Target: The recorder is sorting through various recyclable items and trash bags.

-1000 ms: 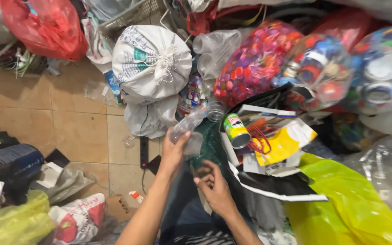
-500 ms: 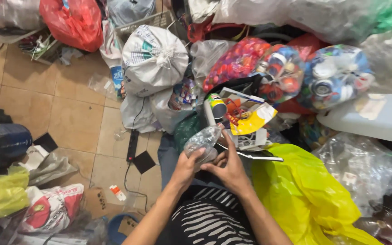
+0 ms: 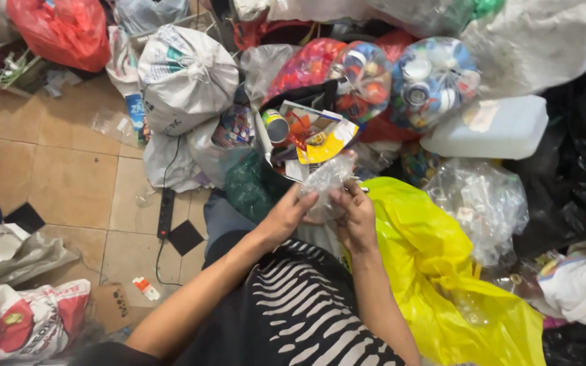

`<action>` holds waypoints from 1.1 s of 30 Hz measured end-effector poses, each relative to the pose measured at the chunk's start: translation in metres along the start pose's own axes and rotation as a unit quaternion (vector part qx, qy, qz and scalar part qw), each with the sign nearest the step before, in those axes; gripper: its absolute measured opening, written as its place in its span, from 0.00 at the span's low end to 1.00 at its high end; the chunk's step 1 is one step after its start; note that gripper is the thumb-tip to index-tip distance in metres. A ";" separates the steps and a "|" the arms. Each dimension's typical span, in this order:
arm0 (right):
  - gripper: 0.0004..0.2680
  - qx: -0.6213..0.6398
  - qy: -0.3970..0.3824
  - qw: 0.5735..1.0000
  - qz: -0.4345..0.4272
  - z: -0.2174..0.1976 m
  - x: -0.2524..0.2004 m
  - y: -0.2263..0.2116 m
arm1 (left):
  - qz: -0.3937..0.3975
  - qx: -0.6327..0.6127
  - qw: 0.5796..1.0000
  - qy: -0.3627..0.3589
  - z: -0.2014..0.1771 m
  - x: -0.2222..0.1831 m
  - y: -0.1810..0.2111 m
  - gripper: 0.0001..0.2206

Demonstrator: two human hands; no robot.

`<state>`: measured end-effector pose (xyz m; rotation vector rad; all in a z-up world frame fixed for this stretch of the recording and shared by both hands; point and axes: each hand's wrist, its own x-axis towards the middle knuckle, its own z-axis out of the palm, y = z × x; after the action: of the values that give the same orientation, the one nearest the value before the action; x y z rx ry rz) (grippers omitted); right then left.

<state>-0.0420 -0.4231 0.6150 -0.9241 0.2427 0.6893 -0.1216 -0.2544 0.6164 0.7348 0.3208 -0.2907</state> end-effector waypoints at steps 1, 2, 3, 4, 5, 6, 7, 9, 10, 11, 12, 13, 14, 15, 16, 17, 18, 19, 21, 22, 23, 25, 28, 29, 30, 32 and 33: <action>0.21 0.002 0.002 1.000 -0.003 -0.003 -0.005 -0.003 | -0.002 0.002 1.000 -0.003 -0.001 0.001 -0.006 0.25; 0.18 -0.034 -0.007 0.999 -0.018 -0.002 -0.005 -0.004 | 0.110 0.133 0.985 0.028 -0.005 0.004 -0.008 0.25; 0.15 -0.070 -0.017 0.997 -0.033 -0.002 -0.006 -0.006 | 0.220 0.259 0.939 0.056 -0.009 0.006 -0.010 0.26; 0.15 -0.069 -0.015 0.997 -0.034 0.002 -0.011 -0.009 | 0.218 0.259 0.939 0.055 0.001 0.002 -0.001 0.26; 0.13 -0.132 -0.024 0.990 -0.038 0.006 -0.016 -0.012 | 0.227 0.258 0.937 0.065 0.010 -0.002 0.009 0.27; 0.11 -0.198 -0.036 0.979 -0.043 0.009 -0.018 -0.017 | 0.241 0.256 0.933 0.075 0.019 -0.004 0.019 0.27; 0.11 -0.199 -0.038 0.978 -0.045 0.008 -0.020 -0.018 | 0.243 0.256 0.933 0.075 0.018 -0.001 0.015 0.27; 0.08 -0.273 -0.027 0.958 -0.080 0.010 -0.020 -0.017 | 0.174 0.220 0.950 0.138 0.012 0.003 0.011 0.19; 0.08 -0.273 -0.029 0.959 -0.078 0.008 -0.021 -0.015 | 0.173 0.219 0.950 0.141 0.013 0.000 0.010 0.19; 0.08 -0.244 0.016 0.967 -0.065 0.006 -0.021 -0.013 | 0.178 0.229 0.944 0.159 0.015 -0.003 0.008 0.17; 0.08 -0.214 0.061 0.973 -0.056 0.005 -0.018 -0.012 | 0.185 0.241 0.937 0.174 0.016 -0.002 0.011 0.16; 0.08 -0.213 0.059 0.974 -0.058 0.002 -0.014 -0.010 | 0.187 0.243 0.936 0.173 0.015 -0.002 0.010 0.16; 0.08 -0.187 0.053 0.979 -0.067 -0.003 -0.014 -0.009 | 0.194 0.247 0.933 0.173 0.016 -0.002 0.007 0.16; 0.08 -0.162 0.046 0.983 -0.076 -0.008 -0.013 -0.007 | 0.201 0.252 0.931 0.173 0.017 -0.003 0.004 0.17; 0.08 -0.161 0.045 0.983 -0.078 -0.005 -0.015 -0.010 | 0.203 0.253 0.930 0.172 0.022 -0.004 0.007 0.17; 0.09 -0.154 0.034 0.986 -0.060 -0.002 -0.018 -0.013 | 0.206 0.261 0.931 0.153 0.026 -0.006 0.010 0.16; 0.09 -0.146 0.024 0.988 -0.042 0.001 -0.021 -0.017 | 0.208 0.268 0.931 0.134 0.030 -0.007 0.014 0.17; 0.09 -0.146 0.022 0.988 -0.044 0.007 -0.022 -0.020 | 0.211 0.269 0.930 0.133 0.036 -0.008 0.018 0.17; 0.10 -0.155 -0.004 0.988 -0.017 0.016 -0.027 -0.026 | 0.237 0.334 0.901 0.144 0.047 -0.011 0.024 0.22; 0.10 -0.155 -0.005 0.988 -0.019 0.019 -0.029 -0.028 | 0.239 0.335 0.900 0.143 0.047 -0.009 0.022 0.22; 0.12 -0.166 -0.039 0.985 0.001 0.021 -0.031 -0.031 | 0.228 0.339 0.896 0.171 0.047 -0.008 0.020 0.20; 0.13 -0.177 -0.072 0.981 0.019 0.022 -0.033 -0.036 | 0.217 0.343 0.892 0.197 0.047 -0.007 0.018 0.18; 0.15 -0.240 -0.107 0.964 0.027 0.018 -0.031 -0.039 | 0.181 0.311 0.909 0.209 0.045 -0.007 0.021 0.17; 0.16 -0.261 -0.105 0.959 0.014 0.013 -0.030 -0.038 | 0.184 0.311 0.910 0.205 0.043 -0.006 0.020 0.18; 0.16 -0.282 -0.105 0.954 -0.001 0.009 -0.024 -0.038 | 0.191 0.313 0.909 0.199 0.040 -0.003 0.021 0.18; 0.15 -0.304 -0.102 0.947 -0.034 0.006 -0.013 -0.038 | 0.207 0.335 0.899 0.193 0.033 0.001 0.022 0.18; 0.14 -0.325 -0.096 0.939 -0.064 0.004 -0.007 -0.037 | 0.220 0.355 0.889 0.187 0.029 0.002 0.021 0.18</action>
<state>-0.0243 -0.4384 0.6450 -1.4758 -0.2393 0.7454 -0.1072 -0.2599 0.6486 1.5704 0.4046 0.1940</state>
